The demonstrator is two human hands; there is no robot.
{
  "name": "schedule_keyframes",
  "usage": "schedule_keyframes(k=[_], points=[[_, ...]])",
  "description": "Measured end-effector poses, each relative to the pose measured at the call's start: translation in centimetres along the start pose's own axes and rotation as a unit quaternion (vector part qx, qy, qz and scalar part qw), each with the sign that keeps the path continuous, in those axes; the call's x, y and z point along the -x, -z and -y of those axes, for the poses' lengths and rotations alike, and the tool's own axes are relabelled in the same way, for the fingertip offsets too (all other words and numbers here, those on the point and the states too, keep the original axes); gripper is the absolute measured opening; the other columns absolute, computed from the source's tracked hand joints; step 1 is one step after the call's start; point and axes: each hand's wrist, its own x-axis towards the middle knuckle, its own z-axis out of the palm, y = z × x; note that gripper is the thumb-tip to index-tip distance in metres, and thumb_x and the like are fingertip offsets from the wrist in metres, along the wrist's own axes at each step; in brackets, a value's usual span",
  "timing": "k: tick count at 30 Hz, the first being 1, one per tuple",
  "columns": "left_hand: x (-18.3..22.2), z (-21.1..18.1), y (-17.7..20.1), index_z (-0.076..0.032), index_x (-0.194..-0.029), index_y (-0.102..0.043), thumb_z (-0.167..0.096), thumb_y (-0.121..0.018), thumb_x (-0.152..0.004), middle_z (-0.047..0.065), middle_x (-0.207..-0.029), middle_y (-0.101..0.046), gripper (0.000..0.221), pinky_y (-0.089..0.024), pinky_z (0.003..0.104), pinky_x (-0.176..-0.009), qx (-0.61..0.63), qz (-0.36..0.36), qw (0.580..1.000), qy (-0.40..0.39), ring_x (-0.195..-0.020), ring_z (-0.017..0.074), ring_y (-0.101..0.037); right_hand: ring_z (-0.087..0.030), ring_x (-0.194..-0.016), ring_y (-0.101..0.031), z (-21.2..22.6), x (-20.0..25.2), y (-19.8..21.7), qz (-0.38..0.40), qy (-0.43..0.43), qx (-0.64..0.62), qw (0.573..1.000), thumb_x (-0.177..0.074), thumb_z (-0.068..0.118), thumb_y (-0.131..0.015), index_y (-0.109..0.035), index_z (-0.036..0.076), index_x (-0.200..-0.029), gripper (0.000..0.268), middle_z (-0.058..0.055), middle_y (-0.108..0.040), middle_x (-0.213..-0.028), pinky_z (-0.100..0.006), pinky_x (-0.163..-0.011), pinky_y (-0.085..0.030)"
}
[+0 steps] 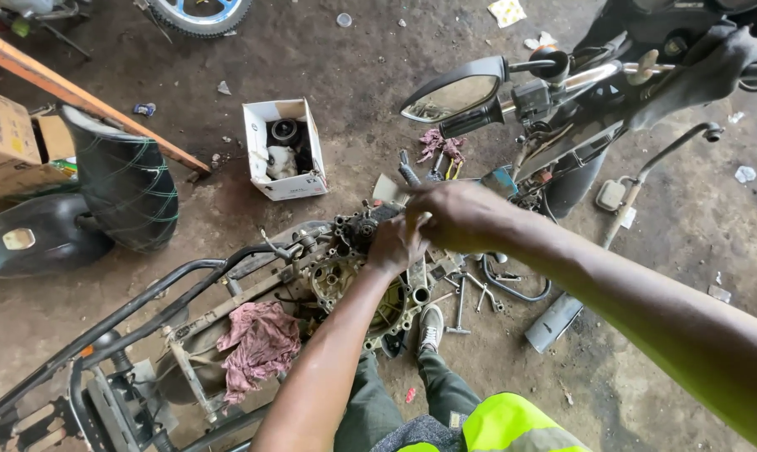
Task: A person uses a metal tool to disassemble and manipulate internal engine components of a motorcycle.
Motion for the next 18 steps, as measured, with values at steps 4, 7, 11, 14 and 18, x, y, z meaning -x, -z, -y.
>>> schedule_keyframes(k=[4, 7, 11, 14, 18], points=[[-0.5, 0.0, -0.2, -0.022, -0.099, -0.072, -0.04, -0.058, -0.097, 0.002, -0.08, -0.075, 0.023, -0.061, 0.04, -0.065, 0.059, 0.011, 0.998, 0.038, -0.078, 0.0284, -0.075, -0.027, -0.089, -0.076, -5.2, -1.4, -6.4, 0.243, -0.042, 0.07, 0.967, -0.092, 0.027, -0.056, -0.081, 0.025, -0.092, 0.025, -0.004, -0.076, -0.1, -0.043, -0.083, -0.062], [-0.9, -0.8, 0.9, -0.019, -0.103, -0.072, -0.032, -0.062, -0.099, 0.006, -0.082, -0.075, 0.017, -0.061, 0.043, -0.063, 0.023, -0.001, 1.0, 0.021, -0.076, 0.0299, -0.075, -0.028, -0.086, -0.076, -4.4, -1.5, -3.4, 0.144, -0.063, 0.172, 0.973, -0.091, 0.024, -0.055, -0.076, 0.018, -0.101, 0.024, -0.009, -0.072, -0.098, -0.047, -0.077, -0.063], [-0.1, 0.3, 0.5, -0.023, -0.107, -0.072, -0.03, -0.064, -0.094, 0.003, -0.086, -0.076, 0.017, -0.061, 0.043, -0.066, 0.012, 0.005, 1.0, 0.024, -0.079, 0.0288, -0.075, -0.03, -0.088, -0.077, 3.2, 0.3, 2.4, 0.185, -0.02, -0.075, 0.98, -0.101, 0.024, -0.046, -0.076, 0.019, -0.107, 0.031, -0.013, -0.075, -0.111, -0.044, -0.086, -0.062], [-0.6, 0.0, -0.1, -0.023, -0.106, -0.074, -0.029, -0.064, -0.093, 0.002, -0.087, -0.077, 0.017, -0.061, 0.041, -0.067, 0.031, -0.006, 0.999, 0.027, -0.079, 0.0283, -0.075, -0.026, -0.065, -0.076, -1.6, -1.2, -3.8, 0.36, -0.091, -0.041, 0.928, -0.093, 0.026, -0.058, -0.069, 0.003, -0.09, 0.025, -0.016, -0.073, -0.078, -0.034, -0.055, -0.067], [-0.5, 1.1, -2.2, -0.024, -0.094, -0.074, -0.04, -0.071, -0.094, -0.003, -0.079, -0.076, 0.017, -0.059, 0.028, -0.065, -0.01, -0.146, 0.989, 0.019, -0.075, 0.0181, -0.076, -0.026, -0.082, -0.078, -4.2, -2.4, -3.3, 0.195, -0.118, 0.158, 0.961, -0.093, 0.041, -0.056, -0.08, 0.011, -0.095, 0.038, -0.013, -0.074, -0.081, -0.044, -0.075, -0.065]])
